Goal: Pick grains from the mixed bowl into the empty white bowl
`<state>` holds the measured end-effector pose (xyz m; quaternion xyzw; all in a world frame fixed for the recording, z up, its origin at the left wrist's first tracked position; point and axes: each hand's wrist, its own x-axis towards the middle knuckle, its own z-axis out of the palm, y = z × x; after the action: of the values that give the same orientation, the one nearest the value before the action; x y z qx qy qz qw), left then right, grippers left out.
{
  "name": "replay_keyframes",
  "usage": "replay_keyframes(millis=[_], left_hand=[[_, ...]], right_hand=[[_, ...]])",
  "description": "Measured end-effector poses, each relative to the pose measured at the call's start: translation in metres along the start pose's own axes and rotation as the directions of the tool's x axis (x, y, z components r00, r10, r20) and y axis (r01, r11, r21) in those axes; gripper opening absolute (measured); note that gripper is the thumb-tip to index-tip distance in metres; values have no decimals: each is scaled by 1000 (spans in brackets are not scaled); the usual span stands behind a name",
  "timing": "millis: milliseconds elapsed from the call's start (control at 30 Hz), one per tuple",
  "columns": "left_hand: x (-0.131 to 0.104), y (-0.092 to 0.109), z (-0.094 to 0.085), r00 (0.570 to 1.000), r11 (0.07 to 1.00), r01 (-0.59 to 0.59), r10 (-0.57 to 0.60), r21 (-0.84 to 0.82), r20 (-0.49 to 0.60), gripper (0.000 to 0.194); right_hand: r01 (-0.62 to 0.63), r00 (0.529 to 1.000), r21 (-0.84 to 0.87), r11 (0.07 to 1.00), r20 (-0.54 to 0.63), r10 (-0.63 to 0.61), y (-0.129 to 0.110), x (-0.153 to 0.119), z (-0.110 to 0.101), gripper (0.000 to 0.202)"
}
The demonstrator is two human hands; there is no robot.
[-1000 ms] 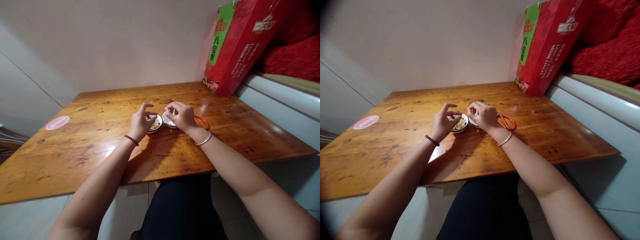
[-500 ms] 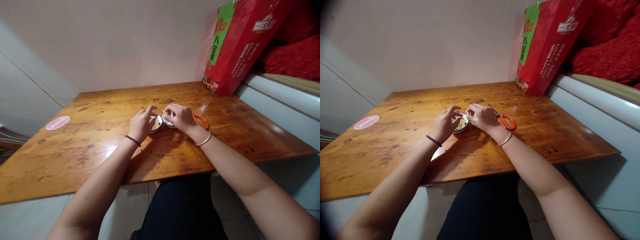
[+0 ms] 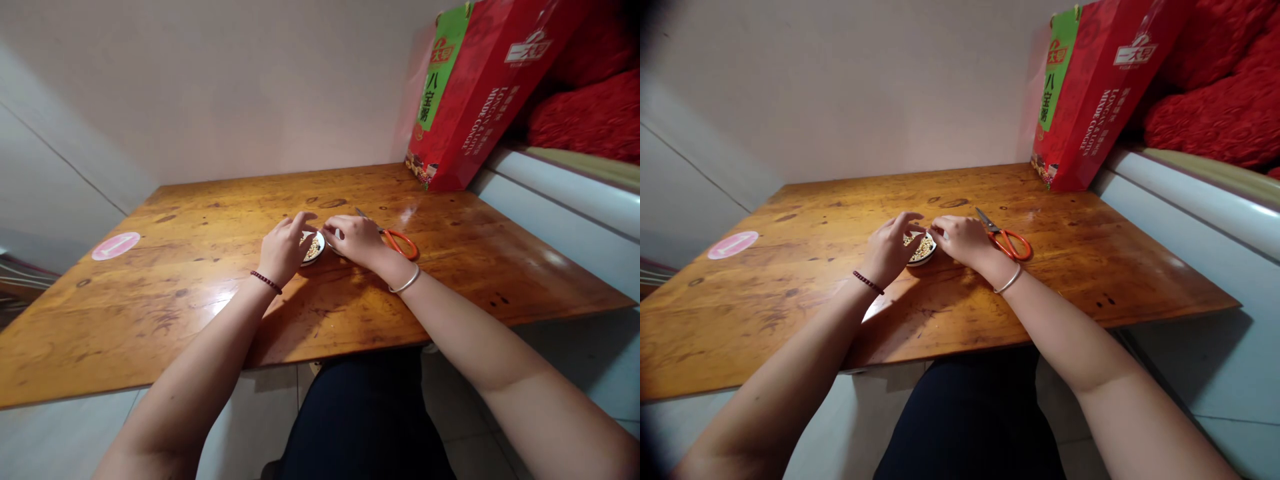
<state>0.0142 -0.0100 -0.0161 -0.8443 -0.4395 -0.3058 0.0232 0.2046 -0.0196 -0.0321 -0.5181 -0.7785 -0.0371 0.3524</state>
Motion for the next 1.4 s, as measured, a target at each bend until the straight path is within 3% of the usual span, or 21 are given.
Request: replay_keyframes(millis=[233,600,667,767,867,967,1133,1400], left_hand=[[-2,-2,2,995,999,-35,34,-15,-94,31],[0,-2,-4,982,999,-37,42,28,-185,31],[1,-3,-5,980,999,-13,20,37,-199,29],[2,-4,-6,980,999,28,-19,43,-199,24],[2,-4,-6,980,998,44,-34,45,-196,23],[3,-3,-6,981,997,56,-46,50,-187,24],[3,-3,-6,984,994,91,-79,66,-162,24],[3,-4,-6,988,989,120,-110,83,-108,23]], right_hand=[[-59,998,215,975,49,50,0,2,0,23],[-222,975,498,838,99,200,9,9,8,23],[-271,963,472,839,130,238,18,12,3,22],[-372,918,419,829,297,262,31,16,-13,20],[-465,837,301,833,457,301,41,17,-31,18],[-480,799,137,867,475,368,47,17,-42,18],[-369,821,-79,926,438,365,50,15,-39,21],[-283,860,-128,951,406,310,39,12,-28,26]])
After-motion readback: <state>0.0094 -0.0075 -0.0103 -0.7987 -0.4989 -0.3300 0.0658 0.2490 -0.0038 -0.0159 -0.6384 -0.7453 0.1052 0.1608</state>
